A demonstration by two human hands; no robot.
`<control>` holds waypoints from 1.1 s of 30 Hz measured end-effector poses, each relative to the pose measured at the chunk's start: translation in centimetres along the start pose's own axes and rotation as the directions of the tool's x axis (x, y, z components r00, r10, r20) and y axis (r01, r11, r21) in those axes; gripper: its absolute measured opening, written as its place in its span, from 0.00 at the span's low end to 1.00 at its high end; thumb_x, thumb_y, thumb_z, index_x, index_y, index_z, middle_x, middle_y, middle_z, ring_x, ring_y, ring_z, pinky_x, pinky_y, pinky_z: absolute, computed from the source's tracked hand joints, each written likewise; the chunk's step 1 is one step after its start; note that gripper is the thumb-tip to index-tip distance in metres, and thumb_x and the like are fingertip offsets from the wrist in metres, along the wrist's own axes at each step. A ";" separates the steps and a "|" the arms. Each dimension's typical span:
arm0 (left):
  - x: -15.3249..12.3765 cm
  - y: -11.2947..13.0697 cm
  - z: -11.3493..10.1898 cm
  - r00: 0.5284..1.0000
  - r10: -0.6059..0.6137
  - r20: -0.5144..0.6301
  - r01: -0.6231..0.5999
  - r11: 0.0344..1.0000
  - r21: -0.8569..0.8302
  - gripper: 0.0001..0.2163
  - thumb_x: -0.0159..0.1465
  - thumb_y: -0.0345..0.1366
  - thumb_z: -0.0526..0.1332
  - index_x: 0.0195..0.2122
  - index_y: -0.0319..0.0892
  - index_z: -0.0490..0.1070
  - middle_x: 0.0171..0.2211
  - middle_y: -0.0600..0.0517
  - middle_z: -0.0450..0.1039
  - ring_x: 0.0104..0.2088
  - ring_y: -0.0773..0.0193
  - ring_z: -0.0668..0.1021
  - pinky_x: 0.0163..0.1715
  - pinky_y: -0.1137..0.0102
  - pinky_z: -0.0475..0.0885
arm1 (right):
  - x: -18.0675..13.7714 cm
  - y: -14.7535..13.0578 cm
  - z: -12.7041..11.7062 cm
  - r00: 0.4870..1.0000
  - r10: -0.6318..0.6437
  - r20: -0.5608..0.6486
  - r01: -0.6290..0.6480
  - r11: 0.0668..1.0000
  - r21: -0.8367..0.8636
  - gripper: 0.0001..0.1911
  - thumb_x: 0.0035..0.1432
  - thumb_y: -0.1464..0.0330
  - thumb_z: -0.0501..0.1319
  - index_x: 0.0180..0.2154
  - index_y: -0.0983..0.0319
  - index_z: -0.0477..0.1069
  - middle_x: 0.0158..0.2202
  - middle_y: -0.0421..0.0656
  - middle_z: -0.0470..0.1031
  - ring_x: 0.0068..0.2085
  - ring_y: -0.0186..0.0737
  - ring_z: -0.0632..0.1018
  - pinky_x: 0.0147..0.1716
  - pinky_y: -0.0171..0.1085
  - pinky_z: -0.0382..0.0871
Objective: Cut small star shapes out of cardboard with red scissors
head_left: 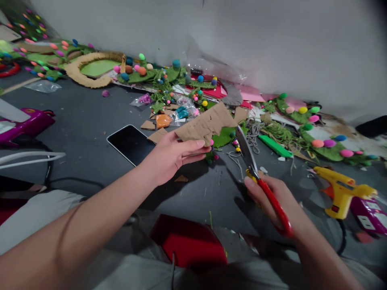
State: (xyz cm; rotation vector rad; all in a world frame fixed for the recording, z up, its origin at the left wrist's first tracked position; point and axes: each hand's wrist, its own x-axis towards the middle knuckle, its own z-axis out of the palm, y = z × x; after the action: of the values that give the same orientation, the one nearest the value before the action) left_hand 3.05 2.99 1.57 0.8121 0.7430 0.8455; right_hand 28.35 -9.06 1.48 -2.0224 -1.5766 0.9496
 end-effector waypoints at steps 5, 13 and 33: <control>-0.2 -0.2 0.4 0.999 -0.039 -0.015 0.038 0.997 -0.070 0.10 0.62 0.33 0.74 0.44 0.39 0.84 0.43 0.47 0.87 0.43 0.59 0.88 0.43 0.70 0.84 | -0.2 -0.2 -0.2 1.000 -0.020 0.010 0.020 0.999 -0.046 0.35 0.63 0.33 0.52 0.25 0.55 0.57 0.23 0.35 0.57 0.25 0.36 0.61 0.24 0.37 0.56; -0.3 -0.8 0.3 0.996 -0.057 0.075 0.057 0.998 -0.003 0.11 0.62 0.37 0.75 0.45 0.43 0.85 0.47 0.48 0.87 0.45 0.60 0.87 0.46 0.69 0.82 | -0.5 -0.5 -0.4 0.999 -0.036 0.033 0.038 0.998 -0.058 0.35 0.64 0.32 0.49 0.27 0.55 0.59 0.24 0.36 0.59 0.26 0.37 0.62 0.24 0.37 0.58; -0.9 -1.7 1.0 0.993 0.020 0.118 -0.062 0.929 0.365 0.15 0.66 0.49 0.71 0.42 0.42 0.83 0.41 0.49 0.86 0.41 0.60 0.85 0.42 0.69 0.79 | -0.4 -0.4 0.0 0.996 -0.009 0.093 0.021 0.991 -0.130 0.33 0.64 0.33 0.53 0.30 0.56 0.62 0.26 0.36 0.61 0.28 0.38 0.65 0.28 0.39 0.60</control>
State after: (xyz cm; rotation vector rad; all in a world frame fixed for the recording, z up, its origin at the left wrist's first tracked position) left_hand 4.01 1.17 0.79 1.2053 0.7985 0.6985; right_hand 28.04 -9.32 1.84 -2.0775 -1.7426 0.9691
